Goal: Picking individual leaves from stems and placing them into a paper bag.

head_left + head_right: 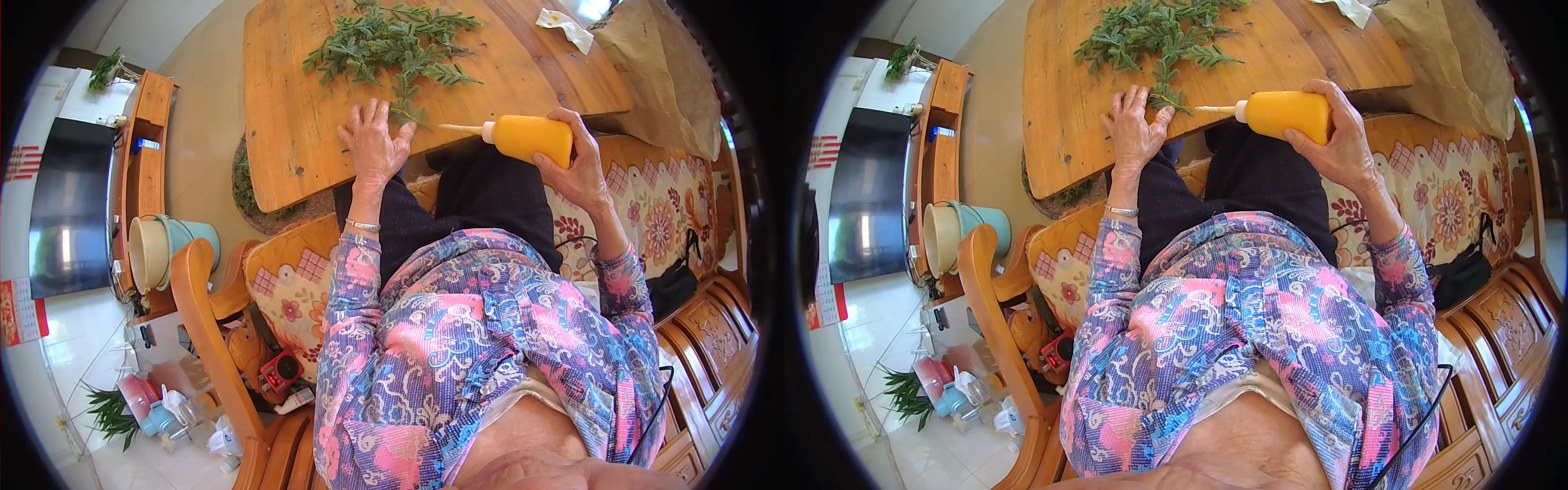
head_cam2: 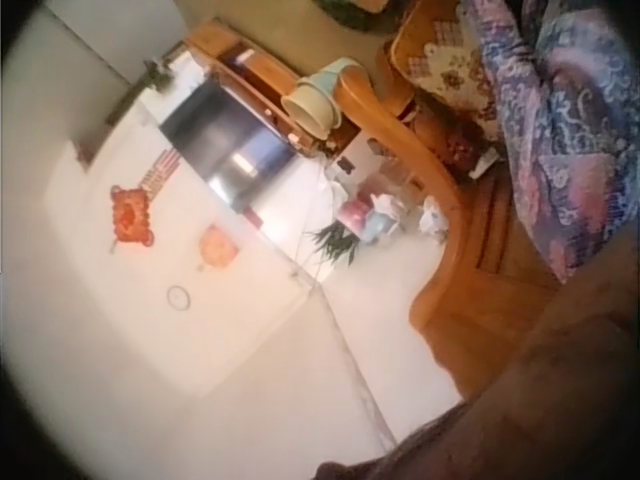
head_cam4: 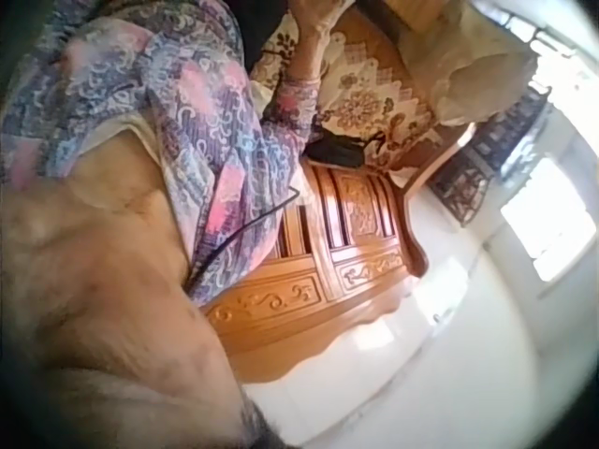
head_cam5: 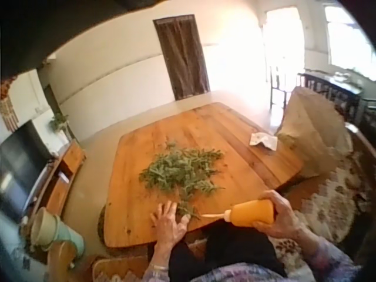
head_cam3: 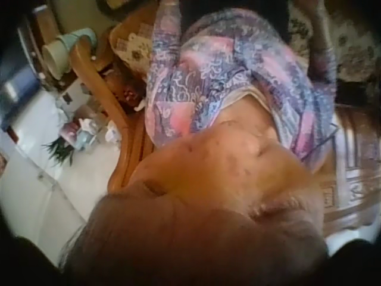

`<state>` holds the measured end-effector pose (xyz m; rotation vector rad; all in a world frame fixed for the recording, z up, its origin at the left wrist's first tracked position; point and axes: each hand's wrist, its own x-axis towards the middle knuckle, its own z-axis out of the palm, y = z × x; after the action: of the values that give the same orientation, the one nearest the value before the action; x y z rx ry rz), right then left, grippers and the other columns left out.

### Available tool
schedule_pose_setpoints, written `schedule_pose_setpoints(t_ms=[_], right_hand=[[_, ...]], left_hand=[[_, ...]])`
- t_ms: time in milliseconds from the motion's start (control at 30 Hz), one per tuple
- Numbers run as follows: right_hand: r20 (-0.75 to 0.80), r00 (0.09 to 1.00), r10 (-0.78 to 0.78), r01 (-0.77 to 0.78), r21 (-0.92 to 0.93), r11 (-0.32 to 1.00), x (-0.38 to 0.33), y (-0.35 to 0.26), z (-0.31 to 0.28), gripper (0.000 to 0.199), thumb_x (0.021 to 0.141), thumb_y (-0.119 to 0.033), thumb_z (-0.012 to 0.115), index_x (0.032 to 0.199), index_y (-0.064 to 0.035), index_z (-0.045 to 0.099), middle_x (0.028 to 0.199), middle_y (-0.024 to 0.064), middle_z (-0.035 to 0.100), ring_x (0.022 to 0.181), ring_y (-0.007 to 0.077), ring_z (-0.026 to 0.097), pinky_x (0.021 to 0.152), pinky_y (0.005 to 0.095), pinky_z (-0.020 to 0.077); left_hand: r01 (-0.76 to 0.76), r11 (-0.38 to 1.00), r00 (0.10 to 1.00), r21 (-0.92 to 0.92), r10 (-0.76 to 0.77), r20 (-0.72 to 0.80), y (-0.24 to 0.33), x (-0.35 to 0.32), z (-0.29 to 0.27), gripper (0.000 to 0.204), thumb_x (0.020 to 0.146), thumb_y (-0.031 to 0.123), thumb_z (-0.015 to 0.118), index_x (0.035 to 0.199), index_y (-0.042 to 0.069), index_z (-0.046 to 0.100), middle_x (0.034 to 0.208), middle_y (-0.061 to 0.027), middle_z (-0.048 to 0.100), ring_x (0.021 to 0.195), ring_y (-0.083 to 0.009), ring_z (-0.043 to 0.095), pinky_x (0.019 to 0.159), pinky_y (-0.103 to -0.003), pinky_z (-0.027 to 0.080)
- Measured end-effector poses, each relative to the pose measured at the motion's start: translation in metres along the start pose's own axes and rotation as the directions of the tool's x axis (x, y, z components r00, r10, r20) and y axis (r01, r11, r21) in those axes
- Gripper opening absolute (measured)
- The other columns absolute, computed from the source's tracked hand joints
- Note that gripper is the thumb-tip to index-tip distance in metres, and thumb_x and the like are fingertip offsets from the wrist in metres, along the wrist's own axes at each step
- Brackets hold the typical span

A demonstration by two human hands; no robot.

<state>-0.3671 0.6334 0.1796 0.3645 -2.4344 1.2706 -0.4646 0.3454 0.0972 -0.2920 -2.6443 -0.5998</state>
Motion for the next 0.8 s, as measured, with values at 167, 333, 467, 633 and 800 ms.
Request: schedule_pose_setpoints(t_ms=[167,333,467,633,800], right_hand=[[-0.014,0.999,0.043,-0.042,0.062,0.997,-0.001,0.004,-0.003,0.049,0.072,-0.011,0.074,0.115,-0.0088,0.05,0.101,0.0096,0.055,0.081,0.0188,0.053,0.072,0.0265,0.0476],[-0.071,0.986,0.149,-0.122,0.293,0.948,0.007,0.021,-0.007,0.045,0.076,-0.013,0.072,0.115,-0.0097,0.05,0.097,0.0095,0.053,0.077,0.0157,0.051,0.064,0.0233,0.0464],[-0.128,0.94,0.315,-0.194,0.557,0.808,0.035,0.049,-0.008,0.04,0.08,-0.017,0.069,0.115,-0.0102,0.05,0.093,0.0095,0.052,0.071,0.0135,0.05,0.057,0.0202,0.0443],[-0.253,0.9,0.356,-0.097,0.679,0.728,0.076,0.069,0.005,0.036,0.085,-0.024,0.067,0.114,-0.0111,0.049,0.092,0.009,0.051,0.063,0.0112,0.047,0.051,0.017,0.0408],[-0.214,0.894,0.394,-0.114,0.742,0.661,0.096,0.094,0.01,0.039,0.085,-0.029,0.069,0.113,-0.0114,0.048,0.094,0.0083,0.05,0.06,0.0104,0.046,0.051,0.0174,0.0415]], left_hand=[[-0.009,1.0,1.0,-0.007,0.009,-0.018,-0.001,0.001,0.0,0.059,0.079,0.045,0.059,0.122,0.004,0.057,0.132,-0.0144,0.051,0.124,-0.0368,0.04,0.098,-0.057,0.026],[-0.069,0.997,0.981,-0.027,0.063,-0.185,0.001,0.001,-0.001,0.053,0.079,0.044,0.06,0.115,0.005,0.059,0.12,-0.0134,0.055,0.113,-0.0332,0.047,0.095,-0.049,0.032],[-0.241,0.962,0.888,-0.124,0.168,-0.427,0.011,-0.006,-0.006,0.039,0.081,0.039,0.06,0.105,0.007,0.06,0.096,-0.0094,0.057,0.09,-0.0263,0.053,0.082,-0.038,0.039],[-0.398,0.914,0.885,0.075,0.404,-0.23,0.038,-0.013,-0.007,0.026,0.075,0.02,0.068,0.097,0.008,0.062,0.077,-0.0038,0.055,0.071,-0.0217,0.056,0.07,-0.032,0.043],[-0.389,0.896,0.912,0.212,0.407,-0.044,0.044,0.001,-0.009,0.017,0.075,0.013,0.064,0.091,0.01,0.062,0.072,-0.0034,0.055,0.064,-0.0215,0.057,0.063,-0.032,0.045]])
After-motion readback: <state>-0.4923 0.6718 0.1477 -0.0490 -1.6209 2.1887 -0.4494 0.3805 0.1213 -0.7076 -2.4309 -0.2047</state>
